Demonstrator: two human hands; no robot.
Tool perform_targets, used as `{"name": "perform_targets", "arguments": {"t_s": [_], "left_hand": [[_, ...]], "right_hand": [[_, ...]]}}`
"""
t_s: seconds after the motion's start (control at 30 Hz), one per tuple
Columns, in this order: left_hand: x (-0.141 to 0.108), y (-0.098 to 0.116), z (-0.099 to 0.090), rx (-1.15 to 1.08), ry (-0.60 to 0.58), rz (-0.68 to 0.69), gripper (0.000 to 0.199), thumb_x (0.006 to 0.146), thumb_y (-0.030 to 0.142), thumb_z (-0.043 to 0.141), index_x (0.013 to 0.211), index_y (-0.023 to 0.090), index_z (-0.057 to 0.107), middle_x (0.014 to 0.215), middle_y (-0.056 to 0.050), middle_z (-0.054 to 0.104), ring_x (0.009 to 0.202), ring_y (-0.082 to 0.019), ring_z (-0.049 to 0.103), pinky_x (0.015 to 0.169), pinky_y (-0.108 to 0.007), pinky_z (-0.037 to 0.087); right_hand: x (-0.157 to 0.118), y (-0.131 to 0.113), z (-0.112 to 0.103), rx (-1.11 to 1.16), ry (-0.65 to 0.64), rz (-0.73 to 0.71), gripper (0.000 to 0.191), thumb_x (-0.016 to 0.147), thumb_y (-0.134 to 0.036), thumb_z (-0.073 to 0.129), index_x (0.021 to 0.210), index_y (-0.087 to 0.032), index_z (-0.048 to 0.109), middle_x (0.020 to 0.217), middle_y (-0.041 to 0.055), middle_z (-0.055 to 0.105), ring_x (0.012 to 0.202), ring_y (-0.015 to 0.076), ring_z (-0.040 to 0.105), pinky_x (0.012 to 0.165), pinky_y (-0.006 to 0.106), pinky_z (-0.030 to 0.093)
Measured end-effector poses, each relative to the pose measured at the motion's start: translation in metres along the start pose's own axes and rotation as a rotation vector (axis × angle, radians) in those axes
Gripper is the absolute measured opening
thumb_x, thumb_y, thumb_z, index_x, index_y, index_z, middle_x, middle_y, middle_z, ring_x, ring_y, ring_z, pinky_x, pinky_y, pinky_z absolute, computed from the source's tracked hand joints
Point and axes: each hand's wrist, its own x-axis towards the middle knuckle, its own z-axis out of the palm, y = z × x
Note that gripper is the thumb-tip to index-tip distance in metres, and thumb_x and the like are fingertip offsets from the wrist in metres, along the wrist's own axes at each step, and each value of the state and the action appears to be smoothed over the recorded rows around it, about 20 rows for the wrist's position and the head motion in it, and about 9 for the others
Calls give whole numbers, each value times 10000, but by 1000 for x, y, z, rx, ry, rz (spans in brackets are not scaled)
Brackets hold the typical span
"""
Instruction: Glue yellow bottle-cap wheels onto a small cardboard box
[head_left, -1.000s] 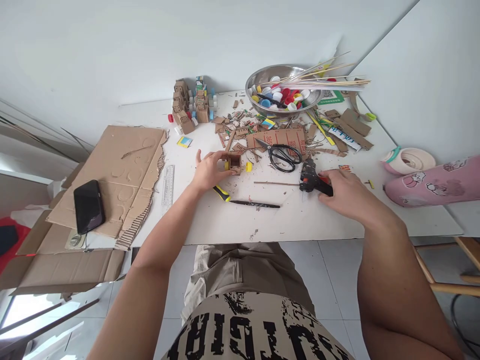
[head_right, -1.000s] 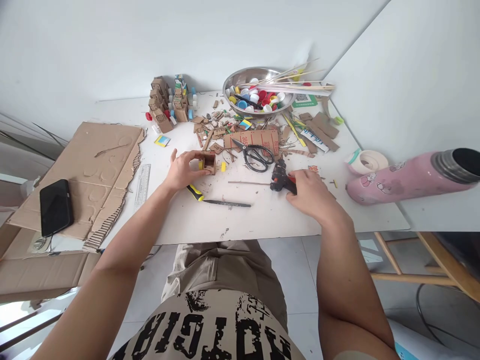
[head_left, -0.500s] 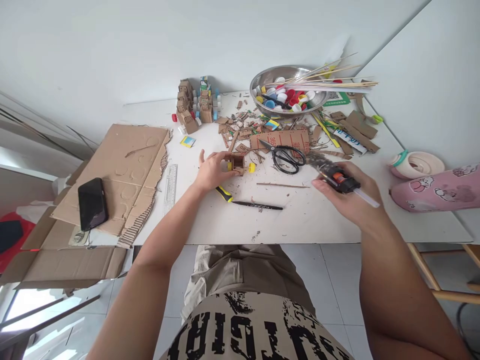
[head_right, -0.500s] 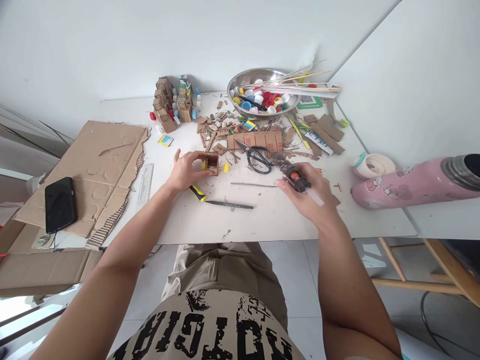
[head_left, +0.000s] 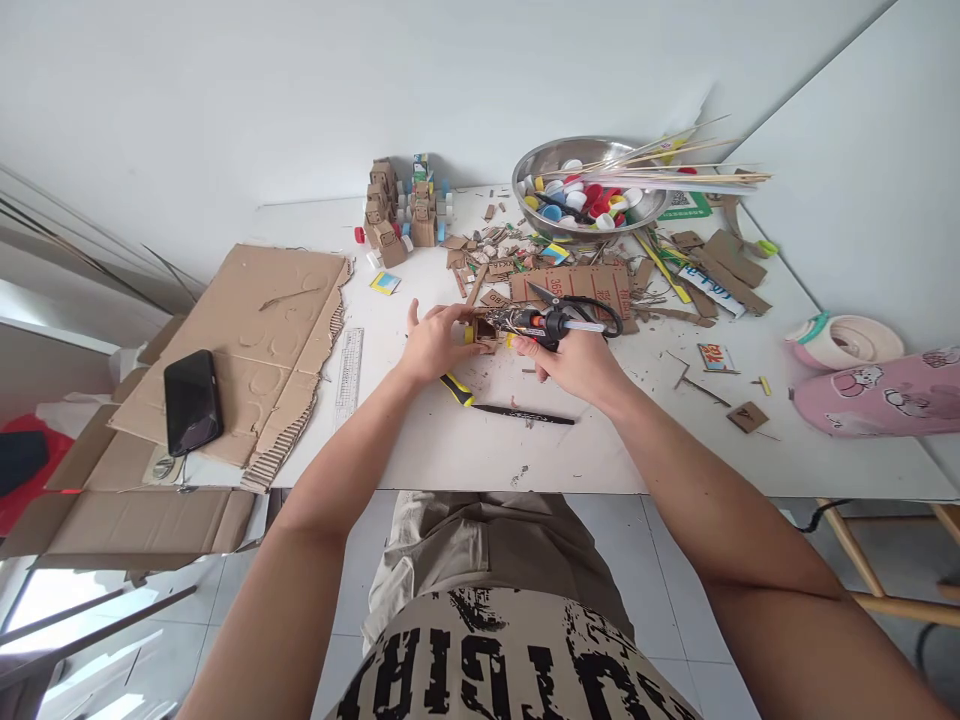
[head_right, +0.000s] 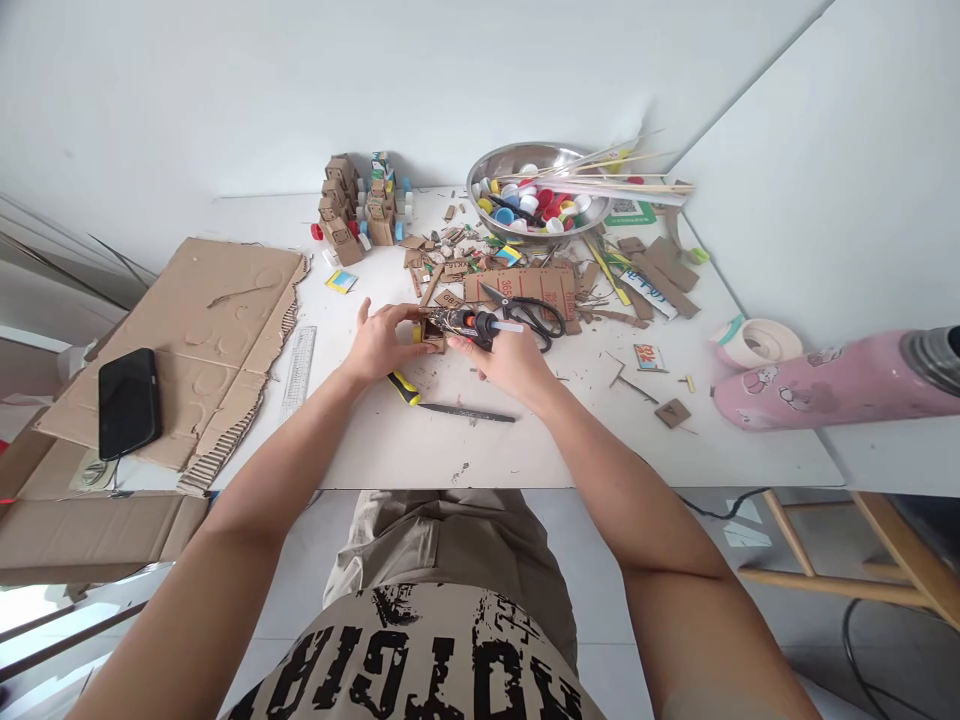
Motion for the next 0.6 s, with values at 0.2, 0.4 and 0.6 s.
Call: {"name": "perform_targets", "arguments": {"t_s": [0.2, 0.4, 0.6], "left_hand": [[0, -1, 0, 1, -7, 4, 482, 889, 464, 836, 1347, 366, 723, 1385, -24, 828, 1467, -335, 656, 1430, -692, 81], [0, 0, 0, 12, -9, -5, 472, 894, 447, 835, 1344, 352, 732, 1377, -35, 826, 1462, -331, 661, 1433, -689, 80], [0, 1, -1, 18, -10, -12, 465, 893, 439, 841, 1338, 359, 733, 1387, -33, 825, 1465, -328, 663, 1437, -677, 89]], "right_hand": [[3, 3, 3, -22, 23, -12, 645, 839, -942, 659, 747, -315, 539, 419, -54, 509, 419, 246, 624, 586, 413, 582], [5, 8, 4, -38, 11, -5, 632, 865, -918, 658, 733, -311, 539, 446, -40, 541, 436, 247, 631, 645, 436, 609], [4, 10, 4, -55, 10, -31, 587, 910, -859, 672, 744, -307, 561, 452, -37, 551, 485, 265, 668, 706, 449, 627]]}}
